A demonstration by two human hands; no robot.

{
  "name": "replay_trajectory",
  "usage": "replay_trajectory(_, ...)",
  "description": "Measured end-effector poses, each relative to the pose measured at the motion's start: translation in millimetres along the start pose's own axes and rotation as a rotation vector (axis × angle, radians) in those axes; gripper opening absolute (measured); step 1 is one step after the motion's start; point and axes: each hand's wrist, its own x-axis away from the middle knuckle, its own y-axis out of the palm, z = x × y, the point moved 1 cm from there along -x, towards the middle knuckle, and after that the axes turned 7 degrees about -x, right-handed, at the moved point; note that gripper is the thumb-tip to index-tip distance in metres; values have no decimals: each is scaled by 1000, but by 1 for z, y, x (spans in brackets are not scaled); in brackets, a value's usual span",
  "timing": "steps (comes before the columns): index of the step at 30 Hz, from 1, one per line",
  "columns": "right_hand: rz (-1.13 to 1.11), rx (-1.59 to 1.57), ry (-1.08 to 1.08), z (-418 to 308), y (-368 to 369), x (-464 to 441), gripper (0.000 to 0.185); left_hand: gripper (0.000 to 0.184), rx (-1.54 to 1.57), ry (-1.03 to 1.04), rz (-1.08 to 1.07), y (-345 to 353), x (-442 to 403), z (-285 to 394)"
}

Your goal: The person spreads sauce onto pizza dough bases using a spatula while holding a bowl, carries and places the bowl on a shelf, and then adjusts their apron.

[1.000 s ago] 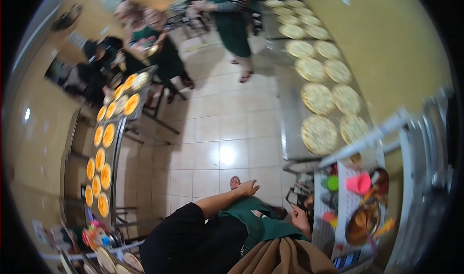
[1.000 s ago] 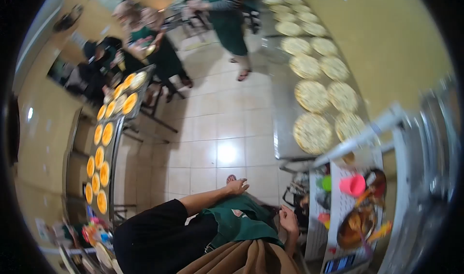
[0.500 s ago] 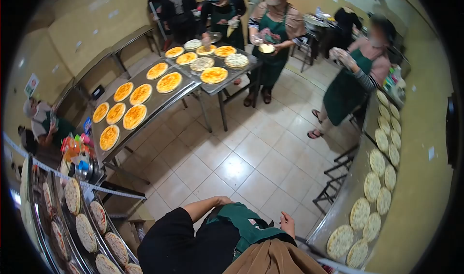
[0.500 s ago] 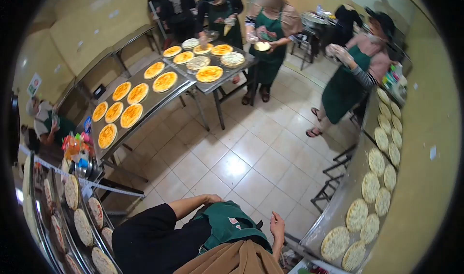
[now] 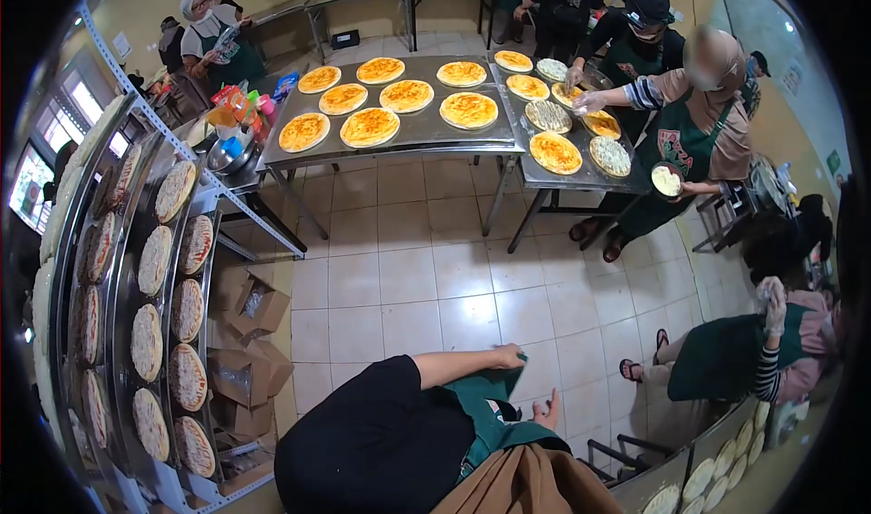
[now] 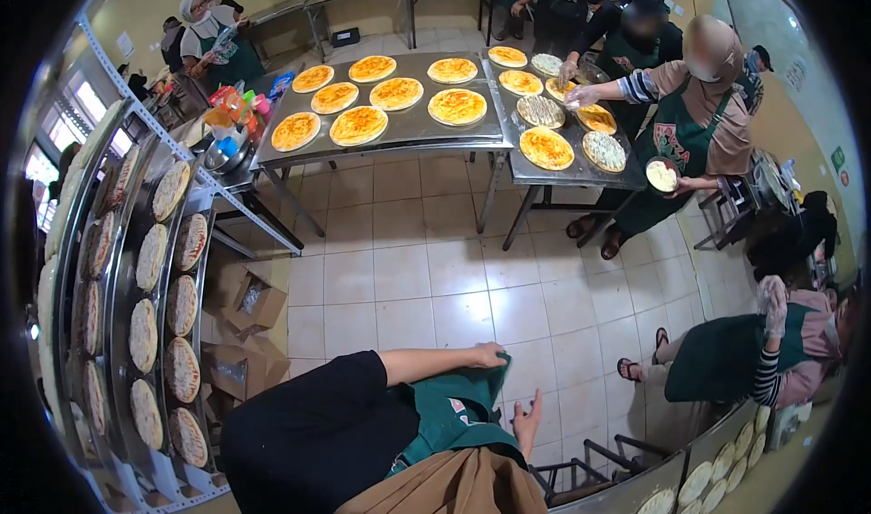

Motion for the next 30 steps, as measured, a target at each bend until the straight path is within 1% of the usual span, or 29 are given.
replay_trajectory(1, -89, -245, 537, -94, -28, -21, 85, 40, 29, 63, 4, 9, -15, 17)
replay_trajectory(2, -74, -143, 388, -87, -41, -39, 87, 39, 70, 126, 14, 17, -29, 34)
replay_trajectory(4, -68, 56, 72, -69, -62, -81, 90, 40, 38, 191, 4, 0, -26, 95)
replay_trajectory(5, -71, 65, 45, -82, -69, -97, 91, 37, 61, 185, -56, -4, -26, 115)
replay_trajectory(6, -155, 54, 4, -70, -73, -116, 87, 35, 70, 234, 2, 1, -33, 126)
replay_trajectory(8, -319, 22, -63, -46, -78, -153, 79, 33, 101, 220, 130, 9, -41, 138)
replay_trajectory(9, -348, -44, -4, -41, -77, -166, 54, 33, 110, 198, 146, 7, -42, 139)
replay_trajectory(11, -427, -44, -29, -37, -73, -185, 40, 31, 129, 172, 187, -2, -56, 140)
replay_trajectory(12, -460, -47, -46, -38, -70, -196, 34, 31, 160, 80, 228, -6, -65, 140)
replay_trajectory(13, -421, -65, -41, -38, -67, -201, 25, 31, 186, -9, 265, -11, -74, 138)
replay_trajectory(15, -444, -132, -116, -33, -56, -216, 24, 32, 197, -139, 298, -16, -97, 129)
replay_trajectory(17, -393, -178, -137, -34, -58, -230, 21, 36, 123, -151, 347, -19, -119, 117)
replay_trajectory(18, -361, -95, -180, -32, -56, -243, 18, 37, 48, -202, 391, -19, -133, 111)
replay_trajectory(19, -368, -35, -216, -40, -62, -255, 20, 38, -27, -247, 341, -22, -150, 104)
replay_trajectory(20, -380, 28, -247, -49, -66, -267, 21, 40, 33, -351, 298, -25, -166, 102)
replay_trajectory(21, -342, 57, -264, -49, -71, -279, 20, 39, 14, -380, 302, -29, -183, 103)
replay_trajectory(22, -311, 87, -286, -51, -73, -294, 19, 37, -92, -289, 344, -35, -201, 105)
replay_trajectory(24, -235, 64, -266, -56, -87, -322, 19, 36, -20, -371, 226, -55, -235, 130)
replay_trajectory(26, -172, 34, -213, -58, -106, -344, 19, 37, -17, -365, 172, -75, -258, 168)
replay_trajectory(28, -91, 58, -215, -73, -124, -366, 19, 36, -52, -339, 148, -99, -288, 187)
replay_trajectory(30, -3, 66, -212, -83, -141, -392, 19, 35, -93, -286, 121, -100, -324, 201)
